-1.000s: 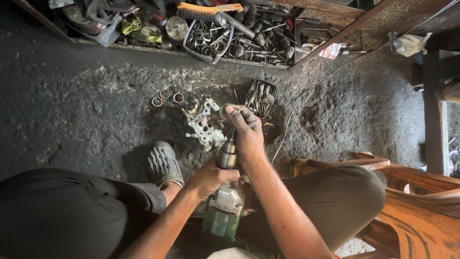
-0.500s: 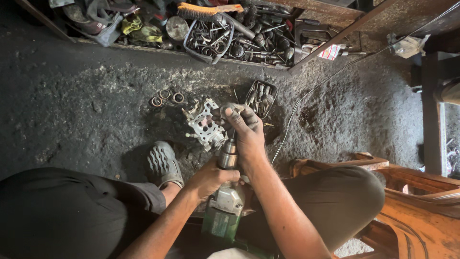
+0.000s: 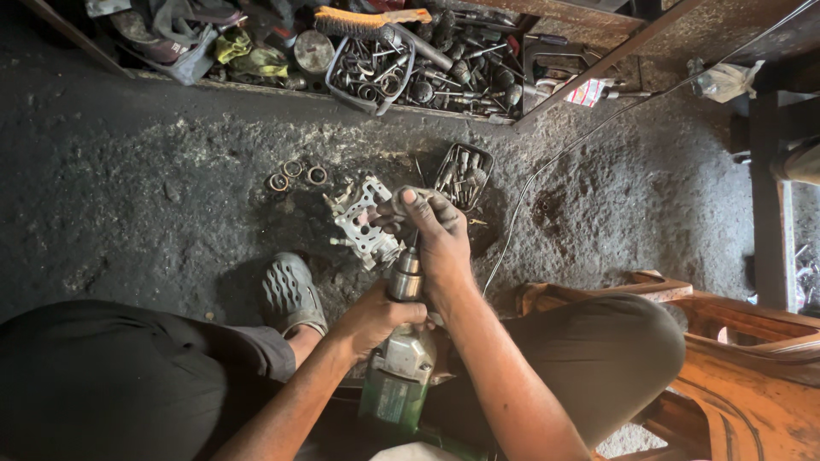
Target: The person sits on the floor and uses a green power drill to work on a metal engine block. They hold the drill with both hands and apply it to the surface of the metal part, which is resting on the ground.
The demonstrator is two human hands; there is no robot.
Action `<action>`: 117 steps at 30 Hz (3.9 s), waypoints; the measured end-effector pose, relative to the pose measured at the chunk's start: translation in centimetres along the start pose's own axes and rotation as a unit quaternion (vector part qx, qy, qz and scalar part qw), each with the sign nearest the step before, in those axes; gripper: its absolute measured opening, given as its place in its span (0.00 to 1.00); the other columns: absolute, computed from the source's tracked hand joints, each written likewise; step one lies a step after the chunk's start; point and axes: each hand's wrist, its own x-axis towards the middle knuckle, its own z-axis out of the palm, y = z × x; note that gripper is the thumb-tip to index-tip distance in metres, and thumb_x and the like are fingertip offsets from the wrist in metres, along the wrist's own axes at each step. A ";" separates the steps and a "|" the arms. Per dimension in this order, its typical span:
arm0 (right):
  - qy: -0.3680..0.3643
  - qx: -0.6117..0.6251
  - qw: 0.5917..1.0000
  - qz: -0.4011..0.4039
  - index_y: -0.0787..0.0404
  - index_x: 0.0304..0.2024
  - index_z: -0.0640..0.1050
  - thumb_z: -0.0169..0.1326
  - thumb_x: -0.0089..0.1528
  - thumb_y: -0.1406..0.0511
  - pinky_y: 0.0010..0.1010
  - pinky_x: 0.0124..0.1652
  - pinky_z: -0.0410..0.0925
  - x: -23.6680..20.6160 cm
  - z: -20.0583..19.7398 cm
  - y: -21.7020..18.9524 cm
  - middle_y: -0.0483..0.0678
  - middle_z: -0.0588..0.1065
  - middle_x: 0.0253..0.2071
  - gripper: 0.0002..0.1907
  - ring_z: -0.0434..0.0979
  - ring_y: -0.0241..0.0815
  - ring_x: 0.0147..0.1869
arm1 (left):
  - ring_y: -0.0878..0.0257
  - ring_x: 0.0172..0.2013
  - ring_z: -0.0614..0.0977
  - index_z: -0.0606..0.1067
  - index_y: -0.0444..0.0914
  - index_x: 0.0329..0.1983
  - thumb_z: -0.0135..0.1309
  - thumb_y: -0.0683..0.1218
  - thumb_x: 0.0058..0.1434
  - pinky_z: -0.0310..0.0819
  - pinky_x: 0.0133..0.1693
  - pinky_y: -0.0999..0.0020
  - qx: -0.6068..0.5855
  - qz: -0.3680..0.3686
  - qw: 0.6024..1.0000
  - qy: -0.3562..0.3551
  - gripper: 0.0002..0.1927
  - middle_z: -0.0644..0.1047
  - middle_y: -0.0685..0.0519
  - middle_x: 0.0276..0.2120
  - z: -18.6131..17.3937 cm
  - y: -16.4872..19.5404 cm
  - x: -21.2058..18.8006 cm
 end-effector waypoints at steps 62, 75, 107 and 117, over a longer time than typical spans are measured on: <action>-0.104 0.094 0.990 -0.019 0.70 0.54 0.76 0.58 0.64 0.61 0.37 0.52 0.71 0.6 -1.4 1.2 0.52 0.78 0.43 0.21 0.79 0.45 0.48 | 0.61 0.28 0.82 0.77 0.34 0.33 0.57 0.46 0.46 0.76 0.34 0.65 0.040 -0.002 0.999 0.019 0.12 0.81 0.49 0.26 0.0 0.5 -0.5; -0.053 0.082 0.995 -0.016 0.67 0.52 0.77 0.61 0.62 0.64 0.36 0.54 0.73 0.6 -1.3 1.3 0.51 0.79 0.44 0.18 0.81 0.42 0.48 | 0.62 0.29 0.82 0.78 0.35 0.32 0.57 0.47 0.45 0.76 0.35 0.66 0.039 -0.018 0.999 0.019 0.13 0.82 0.50 0.27 0.1 0.7 -0.5; -0.078 0.023 0.997 0.002 0.64 0.37 0.76 0.58 0.66 0.63 0.29 0.34 0.66 0.6 -0.5 0.8 0.42 0.69 0.27 0.09 0.68 0.34 0.31 | 0.63 0.26 0.79 0.77 0.34 0.33 0.57 0.46 0.48 0.75 0.32 0.67 0.023 -0.005 0.999 0.022 0.13 0.79 0.51 0.25 -0.4 -0.3 -0.2; -0.064 -0.036 0.997 -0.028 0.65 0.44 0.80 0.58 0.66 0.61 0.26 0.34 0.66 0.6 -0.8 0.8 0.47 0.77 0.31 0.13 0.74 0.36 0.33 | 0.62 0.27 0.81 0.77 0.34 0.35 0.57 0.47 0.47 0.76 0.33 0.66 0.027 -0.001 0.999 0.022 0.14 0.80 0.50 0.26 -0.2 -0.2 -0.2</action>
